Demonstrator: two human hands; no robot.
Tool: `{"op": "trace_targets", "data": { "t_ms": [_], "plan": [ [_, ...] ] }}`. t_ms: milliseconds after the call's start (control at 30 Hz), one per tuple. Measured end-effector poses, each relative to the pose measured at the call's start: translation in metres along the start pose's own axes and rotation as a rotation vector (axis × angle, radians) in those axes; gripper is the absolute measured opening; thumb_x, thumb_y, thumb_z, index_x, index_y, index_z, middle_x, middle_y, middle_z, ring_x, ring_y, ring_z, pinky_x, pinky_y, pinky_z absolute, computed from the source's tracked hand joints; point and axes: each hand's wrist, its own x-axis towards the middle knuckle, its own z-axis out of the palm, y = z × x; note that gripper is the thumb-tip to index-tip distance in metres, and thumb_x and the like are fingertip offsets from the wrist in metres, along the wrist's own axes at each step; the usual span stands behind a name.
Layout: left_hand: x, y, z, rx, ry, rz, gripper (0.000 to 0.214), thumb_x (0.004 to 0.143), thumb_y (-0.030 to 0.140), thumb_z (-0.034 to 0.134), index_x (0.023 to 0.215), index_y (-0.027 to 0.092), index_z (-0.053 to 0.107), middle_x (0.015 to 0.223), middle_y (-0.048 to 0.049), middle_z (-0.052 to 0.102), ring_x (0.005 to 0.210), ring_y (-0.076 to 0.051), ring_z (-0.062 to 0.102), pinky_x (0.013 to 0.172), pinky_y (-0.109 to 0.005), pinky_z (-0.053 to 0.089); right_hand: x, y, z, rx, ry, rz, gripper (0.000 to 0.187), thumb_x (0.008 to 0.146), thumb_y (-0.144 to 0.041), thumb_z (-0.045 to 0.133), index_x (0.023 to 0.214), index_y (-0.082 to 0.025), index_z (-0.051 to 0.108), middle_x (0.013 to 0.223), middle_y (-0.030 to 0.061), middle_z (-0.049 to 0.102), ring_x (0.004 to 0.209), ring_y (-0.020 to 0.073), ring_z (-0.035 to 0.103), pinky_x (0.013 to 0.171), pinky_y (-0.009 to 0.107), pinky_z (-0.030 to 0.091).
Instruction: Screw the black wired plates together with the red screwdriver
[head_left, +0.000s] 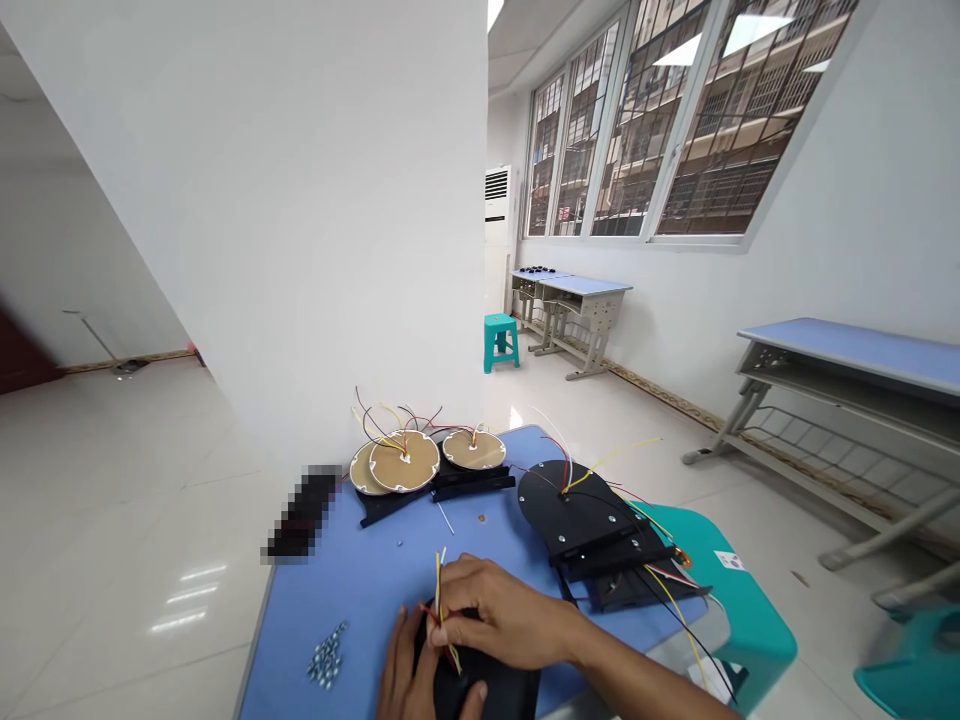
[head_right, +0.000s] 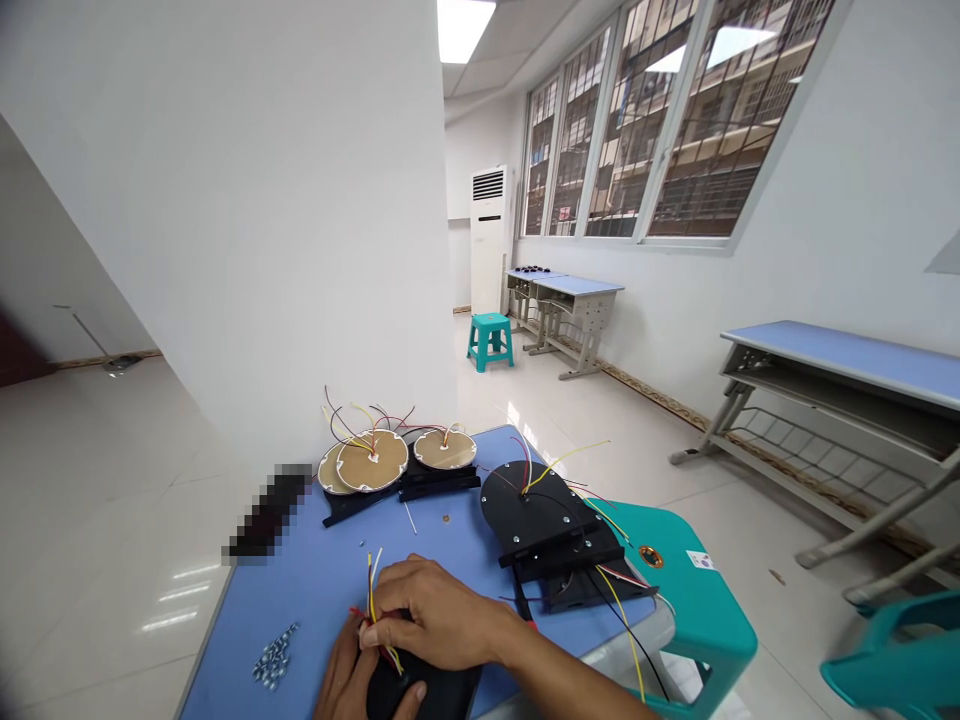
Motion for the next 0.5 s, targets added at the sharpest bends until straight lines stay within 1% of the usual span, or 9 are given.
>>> {"op": "trace_targets", "data": {
  "t_ms": [100,167,267,333,400,433,467,500],
  "plan": [
    [-0.006,0.001,0.007,0.051,0.054,0.016,0.059,0.075,0.042,0.06,0.129,0.021,0.049,0.129,-0.0131,0.06,0.12,-0.035,0.054,0.093,-0.048,0.048,0.001,0.0,-0.001,0.016,-0.007,0.005,0.048,0.094,-0.056,0.044,0.065,-0.019,0.056,0.068,-0.0017,0.053,0.07,0.0131,0.052,0.081,0.028,0.041],
    [-0.007,0.001,0.008,0.101,0.101,0.032,0.058,0.079,0.045,0.054,0.13,0.02,0.046,0.126,-0.0142,0.06,0.116,-0.034,0.057,0.09,-0.049,0.049,0.004,0.0,-0.001,0.033,-0.011,0.014,0.049,0.093,-0.057,0.046,0.065,-0.019,0.057,0.069,-0.0006,0.055,0.07,0.0133,0.053,0.081,0.028,0.042],
    [-0.006,0.001,0.006,0.136,0.142,0.062,0.055,0.085,0.051,0.045,0.129,0.018,0.046,0.122,-0.0161,0.06,0.112,-0.033,0.058,0.088,-0.049,0.05,0.007,-0.001,-0.001,0.059,-0.027,0.038,0.046,0.091,-0.056,0.051,0.064,-0.019,0.057,0.07,0.0001,0.058,0.07,0.0132,0.055,0.077,0.025,0.044],
    [-0.004,0.001,0.004,0.132,0.152,0.082,0.052,0.087,0.052,0.042,0.127,0.019,0.047,0.123,-0.016,0.059,0.112,-0.032,0.058,0.087,-0.048,0.05,0.007,-0.001,-0.002,0.062,-0.027,0.074,0.039,0.09,-0.049,0.055,0.066,-0.019,0.059,0.072,0.0,0.06,0.071,0.013,0.056,0.073,0.023,0.045],
    [-0.003,0.0,0.002,0.114,0.142,0.097,0.048,0.088,0.052,0.041,0.123,0.021,0.051,0.125,-0.0145,0.058,0.112,-0.031,0.058,0.086,-0.047,0.051,0.004,0.0,-0.006,0.051,-0.013,0.133,0.026,0.09,-0.04,0.058,0.074,-0.019,0.063,0.077,0.0001,0.062,0.073,0.0132,0.057,0.072,0.023,0.046],
    [-0.003,0.0,0.001,0.105,0.134,0.102,0.046,0.087,0.052,0.042,0.12,0.022,0.054,0.125,-0.0136,0.058,0.112,-0.031,0.058,0.086,-0.046,0.052,0.0,0.002,-0.008,0.042,-0.004,0.167,0.018,0.088,-0.035,0.061,0.083,-0.019,0.065,0.081,0.0005,0.064,0.076,0.0137,0.058,0.074,0.023,0.047],
    [-0.003,-0.002,0.0,0.097,0.127,0.108,0.044,0.086,0.053,0.044,0.117,0.023,0.056,0.126,-0.0127,0.058,0.112,-0.03,0.058,0.086,-0.046,0.052,-0.004,0.003,-0.011,0.027,0.003,0.203,0.014,0.086,-0.03,0.063,0.093,-0.019,0.066,0.088,0.0013,0.066,0.081,0.0148,0.059,0.078,0.025,0.047],
    [-0.003,-0.003,0.0,0.086,0.12,0.115,0.043,0.085,0.053,0.046,0.115,0.023,0.057,0.126,-0.0123,0.059,0.112,-0.03,0.058,0.086,-0.046,0.052,-0.01,0.005,-0.013,0.009,0.011,0.241,0.022,0.084,-0.027,0.065,0.104,-0.019,0.065,0.097,0.0029,0.066,0.089,0.0165,0.06,0.085,0.027,0.046]
  ]
}}
